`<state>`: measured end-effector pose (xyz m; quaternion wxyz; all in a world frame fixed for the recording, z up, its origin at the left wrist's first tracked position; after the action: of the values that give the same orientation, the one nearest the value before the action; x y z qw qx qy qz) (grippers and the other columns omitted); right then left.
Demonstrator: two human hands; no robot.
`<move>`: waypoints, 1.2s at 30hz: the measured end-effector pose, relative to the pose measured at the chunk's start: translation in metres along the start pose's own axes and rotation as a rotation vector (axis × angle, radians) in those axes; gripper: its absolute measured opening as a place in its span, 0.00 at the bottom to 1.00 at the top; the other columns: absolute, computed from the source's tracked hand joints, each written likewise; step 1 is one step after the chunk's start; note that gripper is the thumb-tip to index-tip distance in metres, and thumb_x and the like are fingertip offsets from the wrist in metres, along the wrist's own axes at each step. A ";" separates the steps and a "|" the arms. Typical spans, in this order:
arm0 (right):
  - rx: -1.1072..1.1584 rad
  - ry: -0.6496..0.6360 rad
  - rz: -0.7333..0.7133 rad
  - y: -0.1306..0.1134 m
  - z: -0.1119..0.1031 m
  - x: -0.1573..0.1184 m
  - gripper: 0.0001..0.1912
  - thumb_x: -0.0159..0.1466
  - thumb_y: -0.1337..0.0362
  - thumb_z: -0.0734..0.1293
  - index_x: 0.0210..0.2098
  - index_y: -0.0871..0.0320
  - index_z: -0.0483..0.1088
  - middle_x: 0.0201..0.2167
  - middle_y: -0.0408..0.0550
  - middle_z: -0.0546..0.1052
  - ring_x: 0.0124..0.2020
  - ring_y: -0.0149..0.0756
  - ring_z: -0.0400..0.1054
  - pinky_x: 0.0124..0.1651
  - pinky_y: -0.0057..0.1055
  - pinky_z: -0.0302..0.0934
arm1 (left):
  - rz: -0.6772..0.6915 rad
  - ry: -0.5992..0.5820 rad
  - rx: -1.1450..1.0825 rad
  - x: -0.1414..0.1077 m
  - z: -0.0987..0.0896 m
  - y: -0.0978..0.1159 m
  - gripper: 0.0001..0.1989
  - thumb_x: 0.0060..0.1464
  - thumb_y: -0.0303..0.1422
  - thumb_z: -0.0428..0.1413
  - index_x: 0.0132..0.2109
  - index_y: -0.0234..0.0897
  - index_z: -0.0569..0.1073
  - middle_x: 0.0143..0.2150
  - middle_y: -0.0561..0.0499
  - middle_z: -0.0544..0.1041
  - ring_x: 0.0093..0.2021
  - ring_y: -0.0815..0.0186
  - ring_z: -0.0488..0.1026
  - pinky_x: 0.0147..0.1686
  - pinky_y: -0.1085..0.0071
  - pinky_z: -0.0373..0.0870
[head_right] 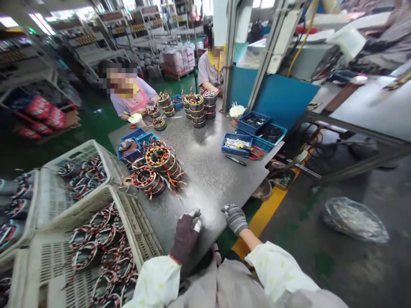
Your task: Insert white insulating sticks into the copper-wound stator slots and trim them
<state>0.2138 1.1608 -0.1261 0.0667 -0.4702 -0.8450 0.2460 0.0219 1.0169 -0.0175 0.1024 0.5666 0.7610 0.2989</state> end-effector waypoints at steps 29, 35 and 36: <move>-0.013 -0.241 -0.509 0.124 -0.090 0.222 0.19 0.69 0.62 0.60 0.51 0.54 0.80 0.60 0.55 0.75 0.63 0.54 0.67 0.69 0.58 0.51 | -0.189 0.181 0.102 0.231 0.038 0.091 0.18 0.68 0.36 0.48 0.60 0.43 0.72 0.50 0.48 0.82 0.50 0.61 0.79 0.51 0.60 0.76; 0.198 -0.307 -0.485 0.130 -0.094 0.225 0.22 0.64 0.67 0.68 0.52 0.33 0.77 0.60 0.44 0.76 0.62 0.51 0.68 0.67 0.55 0.58 | 0.038 -0.054 0.415 0.488 0.083 0.131 0.21 0.65 0.34 0.52 0.63 0.35 0.69 0.61 0.43 0.76 0.62 0.58 0.71 0.65 0.56 0.64; 0.271 -0.288 -0.494 0.126 -0.100 0.230 0.20 0.64 0.65 0.69 0.52 0.34 0.76 0.59 0.45 0.76 0.61 0.49 0.69 0.65 0.53 0.61 | 0.050 -0.053 0.442 0.539 0.087 0.132 0.23 0.65 0.33 0.52 0.65 0.34 0.67 0.64 0.42 0.73 0.66 0.57 0.67 0.68 0.55 0.58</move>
<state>0.2183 1.4413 -0.1269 0.0662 -0.1977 -0.8940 0.3967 -0.0103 1.5677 0.0866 -0.0120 0.6016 0.7908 0.1122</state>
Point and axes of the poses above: each hand's wrist, its own x-axis towards the middle knuckle, its own z-axis out of the palm, y = z × x, the point moved 6 cm from there along x, towards the middle knuckle
